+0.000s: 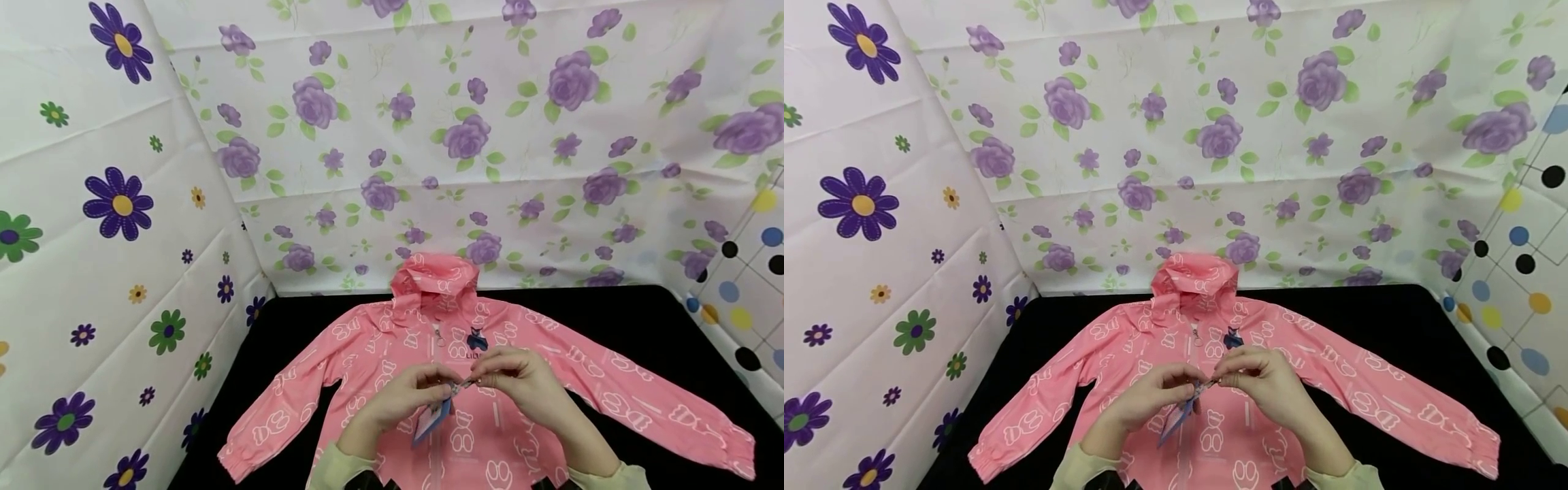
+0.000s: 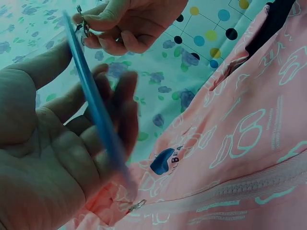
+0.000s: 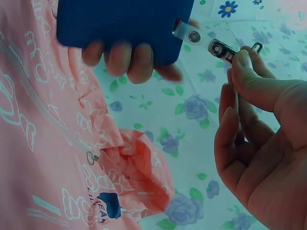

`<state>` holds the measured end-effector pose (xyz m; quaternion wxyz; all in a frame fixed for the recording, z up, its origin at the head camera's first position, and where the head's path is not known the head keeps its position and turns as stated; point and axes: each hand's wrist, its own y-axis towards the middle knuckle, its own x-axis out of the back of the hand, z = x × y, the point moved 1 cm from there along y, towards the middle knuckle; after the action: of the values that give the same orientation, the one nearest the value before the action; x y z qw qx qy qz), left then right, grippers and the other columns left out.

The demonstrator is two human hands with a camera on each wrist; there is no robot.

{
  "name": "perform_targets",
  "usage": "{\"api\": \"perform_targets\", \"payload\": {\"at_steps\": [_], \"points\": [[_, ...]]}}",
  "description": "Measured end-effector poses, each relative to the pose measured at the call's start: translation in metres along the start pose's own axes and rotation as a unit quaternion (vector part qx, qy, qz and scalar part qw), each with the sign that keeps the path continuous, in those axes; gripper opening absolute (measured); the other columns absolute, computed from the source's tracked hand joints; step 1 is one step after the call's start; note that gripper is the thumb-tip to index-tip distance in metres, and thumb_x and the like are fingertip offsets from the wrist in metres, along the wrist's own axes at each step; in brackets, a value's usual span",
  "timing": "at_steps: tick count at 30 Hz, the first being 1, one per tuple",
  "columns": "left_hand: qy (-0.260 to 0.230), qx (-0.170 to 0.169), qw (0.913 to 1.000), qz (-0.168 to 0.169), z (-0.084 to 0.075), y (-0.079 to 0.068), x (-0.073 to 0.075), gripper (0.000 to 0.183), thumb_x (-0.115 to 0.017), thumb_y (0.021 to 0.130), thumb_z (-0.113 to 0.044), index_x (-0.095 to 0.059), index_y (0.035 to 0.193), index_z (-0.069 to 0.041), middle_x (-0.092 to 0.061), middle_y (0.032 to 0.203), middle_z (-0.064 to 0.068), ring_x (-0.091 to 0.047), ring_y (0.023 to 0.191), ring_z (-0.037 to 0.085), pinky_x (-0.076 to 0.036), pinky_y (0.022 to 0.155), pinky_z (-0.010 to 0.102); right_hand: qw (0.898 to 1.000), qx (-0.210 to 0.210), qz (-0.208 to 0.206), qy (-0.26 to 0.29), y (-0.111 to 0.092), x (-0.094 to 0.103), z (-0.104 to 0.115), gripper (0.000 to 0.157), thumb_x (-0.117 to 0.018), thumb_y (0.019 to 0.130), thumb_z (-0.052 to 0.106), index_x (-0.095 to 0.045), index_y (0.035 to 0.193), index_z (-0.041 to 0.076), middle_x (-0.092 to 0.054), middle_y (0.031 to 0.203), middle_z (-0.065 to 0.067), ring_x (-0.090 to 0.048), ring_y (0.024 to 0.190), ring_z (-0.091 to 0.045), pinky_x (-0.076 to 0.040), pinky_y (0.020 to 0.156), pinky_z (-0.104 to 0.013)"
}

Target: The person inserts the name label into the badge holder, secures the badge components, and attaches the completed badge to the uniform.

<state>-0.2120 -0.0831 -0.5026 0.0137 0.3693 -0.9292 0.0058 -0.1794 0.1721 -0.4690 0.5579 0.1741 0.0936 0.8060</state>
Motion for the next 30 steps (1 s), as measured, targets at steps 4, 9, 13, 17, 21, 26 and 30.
{"api": "perform_targets", "payload": {"at_steps": [4, 9, 13, 17, 21, 26, 30], "points": [[0.002, -0.001, 0.9998, -0.02, 0.0, 0.001, -0.003, 0.026, -0.067, 0.106, -0.014, -0.066, 0.118, 0.009, -0.069, 0.094, -0.003, -0.058, 0.074, 0.007, -0.049, 0.063, 0.02, 0.999, -0.035, 0.006, -0.022, 0.0, 0.0, 0.0, 0.012, -0.075, 0.099, 0.008, -0.082, 0.109, 0.009, -0.076, 0.112, -0.011, -0.075, 0.097, -0.02, -0.065, 0.081, -0.035], [0.008, -0.003, 0.9989, -0.045, 0.002, 0.002, -0.006, 0.023, -0.07, 0.104, -0.013, -0.064, 0.11, 0.008, -0.07, 0.094, -0.003, -0.061, 0.072, 0.008, -0.051, 0.061, 0.021, 0.995, -0.083, 0.009, -0.049, -0.001, 0.001, 0.0, 0.022, -0.072, 0.104, 0.016, -0.078, 0.124, 0.012, -0.077, 0.118, -0.007, -0.074, 0.102, -0.021, -0.064, 0.085, -0.035], [0.005, -0.005, 0.9975, -0.07, 0.002, 0.003, -0.007, 0.02, -0.071, 0.103, -0.014, -0.064, 0.106, 0.005, -0.068, 0.092, -0.002, -0.06, 0.074, 0.008, -0.051, 0.064, 0.02, 0.992, -0.115, 0.004, -0.058, 0.001, 0.0, -0.001, 0.034, -0.071, 0.105, 0.023, -0.071, 0.138, 0.013, -0.076, 0.123, -0.006, -0.073, 0.107, -0.023, -0.063, 0.087, -0.034], [-0.001, 0.002, 0.9961, -0.088, 0.002, 0.004, -0.007, 0.022, -0.074, 0.102, -0.015, -0.063, 0.099, 0.004, -0.067, 0.089, -0.003, -0.061, 0.073, 0.009, -0.051, 0.064, 0.021, 0.99, -0.133, -0.007, -0.05, 0.003, 0.001, -0.004, 0.041, -0.071, 0.106, 0.027, -0.066, 0.142, 0.007, -0.076, 0.122, -0.009, -0.073, 0.108, -0.026, -0.063, 0.088, -0.032], [-0.005, -0.002, 0.996, -0.089, 0.001, 0.006, -0.007, 0.024, -0.074, 0.102, -0.014, -0.062, 0.097, 0.006, -0.071, 0.091, -0.002, -0.065, 0.075, 0.01, -0.054, 0.065, 0.023, 0.986, -0.158, -0.025, -0.051, 0.004, 0.002, -0.006, 0.037, -0.069, 0.107, 0.029, -0.069, 0.136, 0.006, -0.076, 0.12, -0.009, -0.072, 0.111, -0.032, -0.061, 0.093, -0.034], [-0.017, -0.017, 0.9969, -0.075, 0.002, 0.008, -0.01, 0.022, -0.072, 0.102, -0.008, -0.058, 0.098, 0.008, -0.075, 0.103, 0.001, -0.072, 0.09, 0.011, -0.058, 0.076, 0.023, 0.979, -0.187, -0.049, -0.064, 0.006, 0.002, -0.004, 0.033, -0.07, 0.107, 0.031, -0.074, 0.128, 0.007, -0.076, 0.118, -0.008, -0.072, 0.112, -0.031, -0.06, 0.097, -0.042], [-0.041, -0.02, 0.9965, -0.069, 0.003, 0.007, -0.013, 0.023, -0.072, 0.101, -0.003, -0.055, 0.098, 0.012, -0.077, 0.109, 0.012, -0.075, 0.096, 0.012, -0.06, 0.081, 0.025, 0.975, -0.194, -0.056, -0.096, 0.005, 0.003, -0.004, 0.031, -0.071, 0.106, 0.033, -0.076, 0.121, 0.007, -0.077, 0.109, -0.005, -0.072, 0.102, -0.02, -0.061, 0.088, -0.037]]}}
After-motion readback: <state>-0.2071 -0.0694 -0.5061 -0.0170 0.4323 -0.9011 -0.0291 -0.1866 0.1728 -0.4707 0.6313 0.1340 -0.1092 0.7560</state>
